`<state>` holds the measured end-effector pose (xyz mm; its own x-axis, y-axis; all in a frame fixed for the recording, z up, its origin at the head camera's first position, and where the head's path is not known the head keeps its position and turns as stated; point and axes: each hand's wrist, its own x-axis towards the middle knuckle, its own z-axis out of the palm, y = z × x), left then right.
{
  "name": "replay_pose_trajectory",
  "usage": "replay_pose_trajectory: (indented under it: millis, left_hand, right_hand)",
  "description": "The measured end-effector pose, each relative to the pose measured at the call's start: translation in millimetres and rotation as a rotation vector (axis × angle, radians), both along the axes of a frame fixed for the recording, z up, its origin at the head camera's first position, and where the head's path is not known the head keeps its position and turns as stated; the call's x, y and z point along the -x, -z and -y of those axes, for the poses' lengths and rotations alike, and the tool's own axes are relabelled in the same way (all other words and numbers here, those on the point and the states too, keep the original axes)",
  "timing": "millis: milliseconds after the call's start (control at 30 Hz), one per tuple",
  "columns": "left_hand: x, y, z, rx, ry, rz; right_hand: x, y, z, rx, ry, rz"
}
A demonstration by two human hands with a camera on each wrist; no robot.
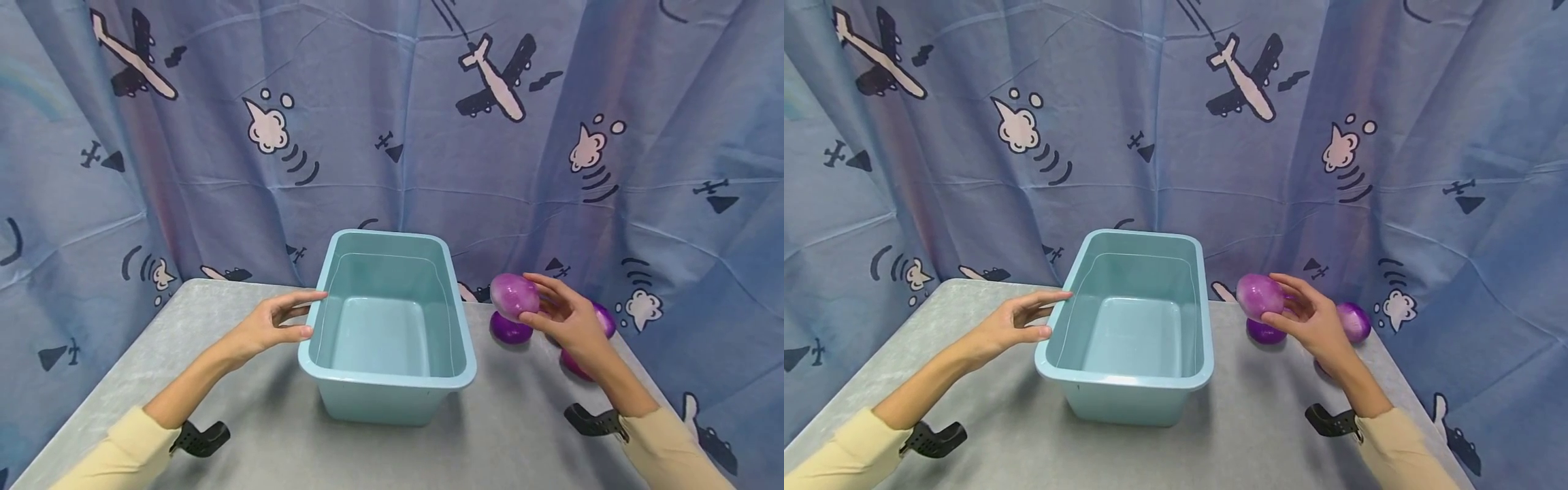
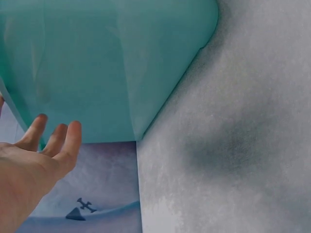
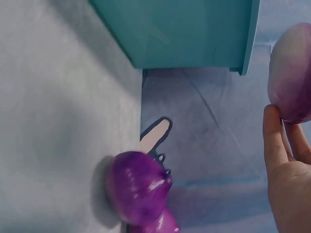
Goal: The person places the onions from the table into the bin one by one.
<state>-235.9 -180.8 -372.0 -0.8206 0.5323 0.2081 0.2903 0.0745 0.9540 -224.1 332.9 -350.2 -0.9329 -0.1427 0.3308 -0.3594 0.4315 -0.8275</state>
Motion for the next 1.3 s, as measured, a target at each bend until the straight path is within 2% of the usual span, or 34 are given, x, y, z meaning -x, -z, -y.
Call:
replay_pose_trajectory:
  millis: [233, 467, 667, 1000, 1300]
  left_hand:
    - [-0.9, -0.7, 0.3, 0.007, -0.001, 0.000]
    - [-1.4, 0.4, 0.2, 0.009, -0.004, 0.009]
    - [-1.1, 0.3, 0.4, 0.018, -0.007, 0.004]
    - [-0.6, 0.6, 0.9, 0.021, -0.010, 0.001]
    - [-0.7, 1.8, 0.5, 0.016, -0.004, 0.001]
  right_hand:
    - [8.8, -10.4, 15.6, 0.058, -0.080, -0.027]
    - [14.3, -14.1, 32.2, 0.062, -0.125, -0.046]
    - [18.9, -17.4, 44.4, 0.126, -0.193, -0.046]
    - [28.2, -19.3, 63.2, 0.218, -0.315, -0.042]
    - [34.1, -17.1, 73.4, 0.244, -0.367, -0.032]
